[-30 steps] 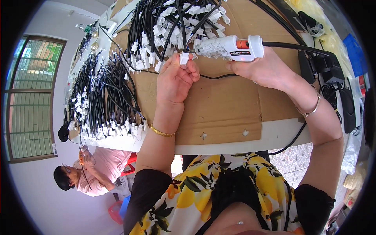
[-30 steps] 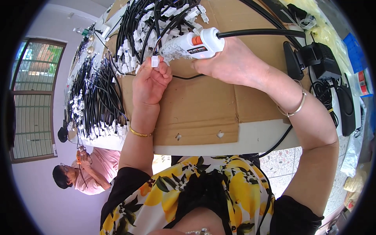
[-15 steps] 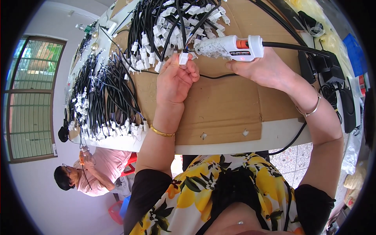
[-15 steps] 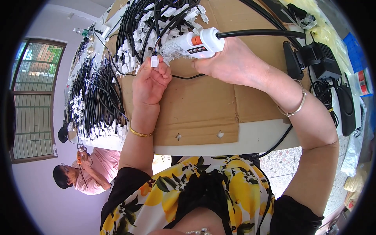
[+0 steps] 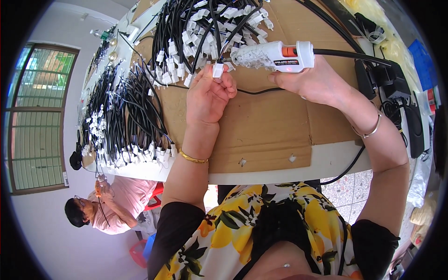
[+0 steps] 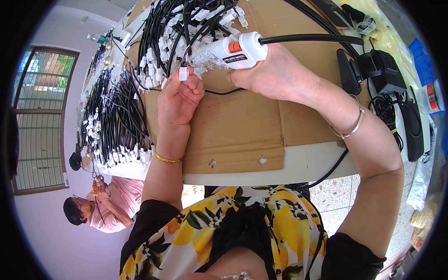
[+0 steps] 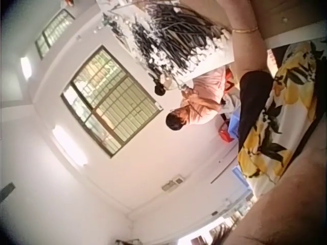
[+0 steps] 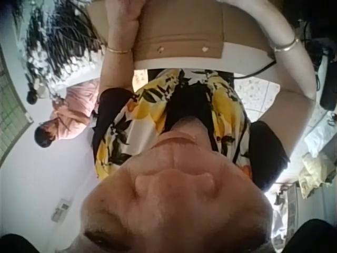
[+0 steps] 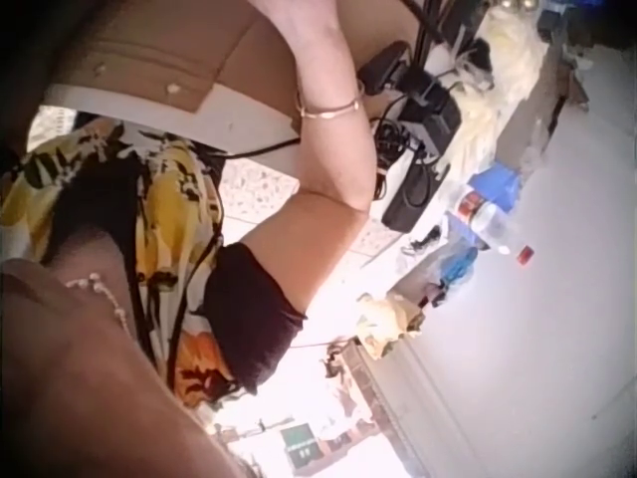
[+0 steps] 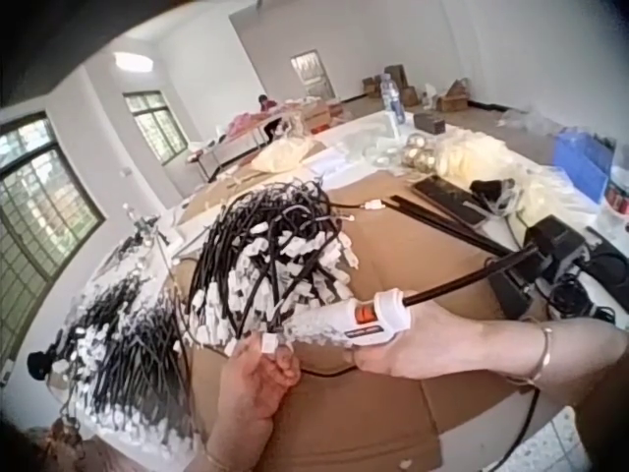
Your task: Applying hot glue to wire connectors to secure them on a workbench.
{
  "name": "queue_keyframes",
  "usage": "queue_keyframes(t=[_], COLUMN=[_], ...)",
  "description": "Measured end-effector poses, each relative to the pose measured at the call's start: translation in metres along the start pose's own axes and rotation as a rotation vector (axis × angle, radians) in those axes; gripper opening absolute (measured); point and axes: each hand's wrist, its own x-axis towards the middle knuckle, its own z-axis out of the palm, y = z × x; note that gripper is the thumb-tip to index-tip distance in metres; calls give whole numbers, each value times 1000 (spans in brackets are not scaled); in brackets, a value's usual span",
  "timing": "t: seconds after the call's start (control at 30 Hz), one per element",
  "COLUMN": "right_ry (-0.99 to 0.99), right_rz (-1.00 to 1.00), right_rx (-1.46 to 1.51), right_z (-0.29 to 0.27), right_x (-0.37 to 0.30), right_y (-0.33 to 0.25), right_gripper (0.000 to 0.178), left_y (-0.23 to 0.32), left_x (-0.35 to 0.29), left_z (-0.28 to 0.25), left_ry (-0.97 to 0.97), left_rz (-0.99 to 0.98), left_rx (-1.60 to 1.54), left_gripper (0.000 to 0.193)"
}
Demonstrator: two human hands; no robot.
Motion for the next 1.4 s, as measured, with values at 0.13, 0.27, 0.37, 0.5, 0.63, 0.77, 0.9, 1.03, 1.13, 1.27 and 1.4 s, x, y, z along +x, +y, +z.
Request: queue_keyframes(t=[0.13, 0.27, 0.37, 0.5, 0.63, 0.77, 0.9, 1.03, 1.13, 1.27, 1.4], right_ry=[-19, -17, -12, -24, 9, 35, 63, 73, 41, 43, 31], right_rz=[70, 70, 54, 52, 23, -16, -44, -12, -20, -13, -77], right_rx=[-5, 15, 2, 7, -1, 20, 27, 60, 87, 83, 79], right_z=[-3, 0, 0, 1, 0, 0, 0, -2, -4, -2, -3], right_x=[0, 1, 1, 0, 0, -1, 0, -1, 0, -3, -2], right_y=[-7, -4, -2, -1, 0, -4, -1, -6, -2, -5, -1], right_gripper=[17, 18, 19, 21, 19, 17, 16, 16, 16, 17, 17], left_y=[0, 0, 0, 0, 0, 1, 1, 3, 2, 2, 3], left_x=[0, 0, 0, 0, 0, 0, 1, -2, -3, -2, -1], left_z=[0, 1, 1, 1, 3, 2, 0, 11, 11, 13, 15], left_ry=[-3, 5, 1, 5, 9, 13, -14, 47, 116, 142, 198], left_rz=[0, -6, -4, -2, -2, 9, 30, 108, 162, 243, 330], left_rx=[3, 0, 11, 15, 20, 29, 40, 78, 57, 94, 240], left_gripper=[29, 29, 29, 29, 28, 28, 26, 20, 22, 22, 20])
